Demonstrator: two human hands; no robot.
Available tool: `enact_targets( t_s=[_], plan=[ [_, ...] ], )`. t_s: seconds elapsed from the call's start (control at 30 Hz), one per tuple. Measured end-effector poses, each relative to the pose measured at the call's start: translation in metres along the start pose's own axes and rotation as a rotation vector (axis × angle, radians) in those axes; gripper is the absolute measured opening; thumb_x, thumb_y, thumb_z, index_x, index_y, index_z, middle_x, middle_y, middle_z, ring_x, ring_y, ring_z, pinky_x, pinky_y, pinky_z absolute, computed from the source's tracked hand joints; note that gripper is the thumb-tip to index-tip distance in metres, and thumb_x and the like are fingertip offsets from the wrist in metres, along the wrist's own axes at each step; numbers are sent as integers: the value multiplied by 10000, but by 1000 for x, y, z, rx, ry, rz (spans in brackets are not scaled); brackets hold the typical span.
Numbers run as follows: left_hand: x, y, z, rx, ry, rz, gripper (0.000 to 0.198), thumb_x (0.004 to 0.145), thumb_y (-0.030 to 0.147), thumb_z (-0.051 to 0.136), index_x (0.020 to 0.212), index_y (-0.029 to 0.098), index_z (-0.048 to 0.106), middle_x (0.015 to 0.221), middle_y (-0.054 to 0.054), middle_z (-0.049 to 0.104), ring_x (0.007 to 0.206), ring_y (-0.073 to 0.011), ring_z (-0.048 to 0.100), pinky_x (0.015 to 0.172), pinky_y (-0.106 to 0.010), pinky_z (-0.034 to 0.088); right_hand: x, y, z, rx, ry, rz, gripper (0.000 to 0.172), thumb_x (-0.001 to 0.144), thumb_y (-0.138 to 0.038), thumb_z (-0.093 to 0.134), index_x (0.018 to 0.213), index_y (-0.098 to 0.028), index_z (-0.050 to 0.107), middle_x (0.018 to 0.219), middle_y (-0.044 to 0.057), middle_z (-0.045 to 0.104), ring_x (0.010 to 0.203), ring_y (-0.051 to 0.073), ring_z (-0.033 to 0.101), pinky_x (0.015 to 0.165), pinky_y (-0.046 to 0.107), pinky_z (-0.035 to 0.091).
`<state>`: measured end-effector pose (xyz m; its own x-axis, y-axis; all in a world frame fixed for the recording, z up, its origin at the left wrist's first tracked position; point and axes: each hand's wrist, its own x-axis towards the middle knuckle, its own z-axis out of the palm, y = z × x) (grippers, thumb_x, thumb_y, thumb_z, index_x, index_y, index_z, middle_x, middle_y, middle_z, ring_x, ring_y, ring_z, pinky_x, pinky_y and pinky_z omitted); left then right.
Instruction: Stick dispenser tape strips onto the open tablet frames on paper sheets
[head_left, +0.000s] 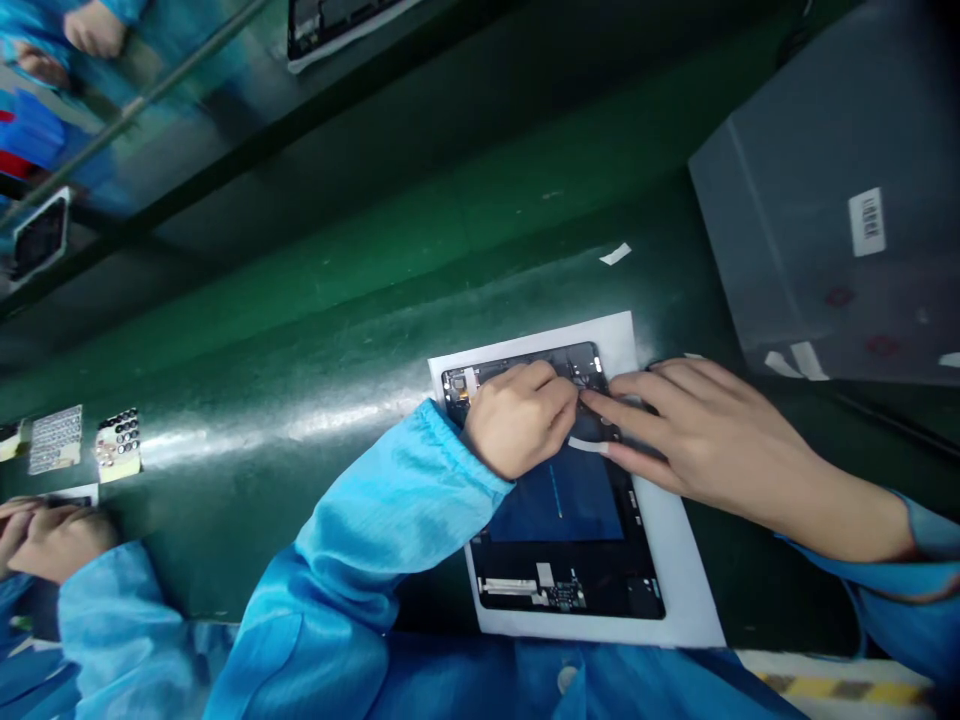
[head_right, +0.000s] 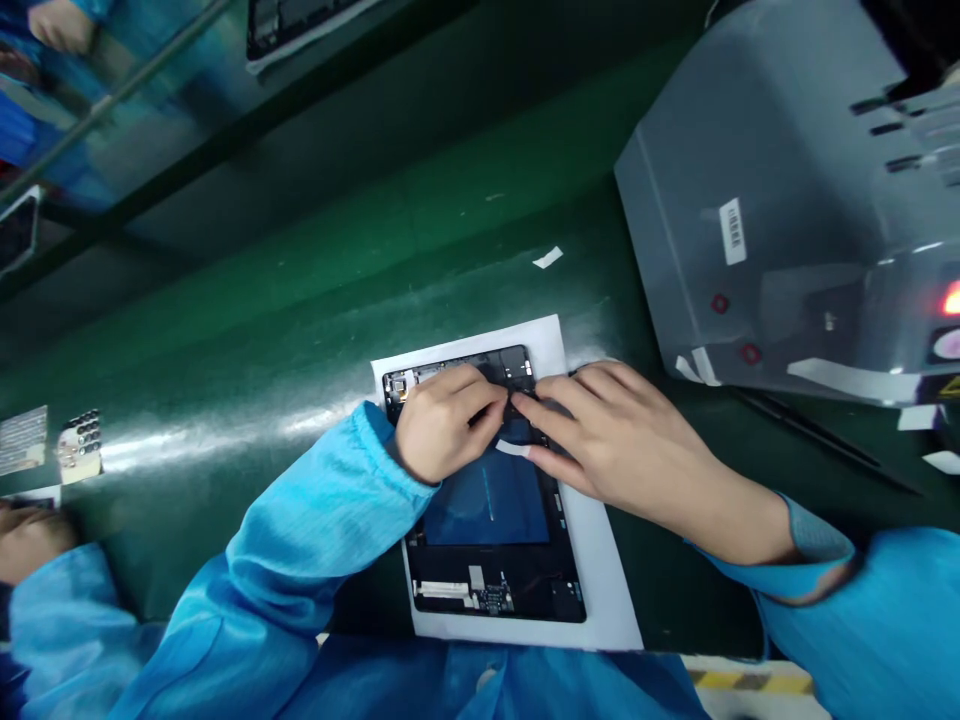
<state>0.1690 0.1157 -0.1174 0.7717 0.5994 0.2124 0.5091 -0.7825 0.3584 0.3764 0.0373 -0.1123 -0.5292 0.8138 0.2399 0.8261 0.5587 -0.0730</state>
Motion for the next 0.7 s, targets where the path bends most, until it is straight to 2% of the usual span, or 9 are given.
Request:
enact_targets(
  t_s=[0.2, 0.37, 0.5, 0.7],
  plan=[
    [-8, -4, -3, 81, 19, 116, 303, 1047, 277, 417, 1076, 154, 692, 901, -66, 671, 803, -183, 640, 750, -313, 536, 2, -5, -1, -79, -13, 7, 389, 971, -377, 539, 1262, -136, 632, 1041, 107, 671, 919, 259, 568, 843, 420, 428],
    [-12, -6, -7, 129, 33, 203, 270, 1035, 224, 459, 921, 162, 696, 899, -51, 668, 790, -179, 605, 733, -306, 514, 5, -4, -1, -43, 80, -33, 330, 956, -323, 578, 1206, -123, 655, 983, 89, 678, 900, 240, 565, 860, 403, 434],
    [-11, -5, -6, 134, 68, 199, 271, 1032, 206, 456, 892, 168, 685, 862, -36, 654, 751, -181, 575, 695, -308, 490, 7, -1, -3, -33, 109, -50, 273, 941, -296, 604, 1150, -137, 676, 972, 85, 683, 904, 238, 576, 859, 400, 450],
    [-7, -2, -9, 175, 9, 198, 267, 1030, 165, 434, 883, 157, 657, 846, -44, 640, 796, -193, 598, 707, -306, 473, 8, 0, -4, 17, 124, -56, 241, 942, -285, 602, 1125, -140, 661, 960, 93, 663, 911, 248, 585, 872, 421, 485]
  ],
)
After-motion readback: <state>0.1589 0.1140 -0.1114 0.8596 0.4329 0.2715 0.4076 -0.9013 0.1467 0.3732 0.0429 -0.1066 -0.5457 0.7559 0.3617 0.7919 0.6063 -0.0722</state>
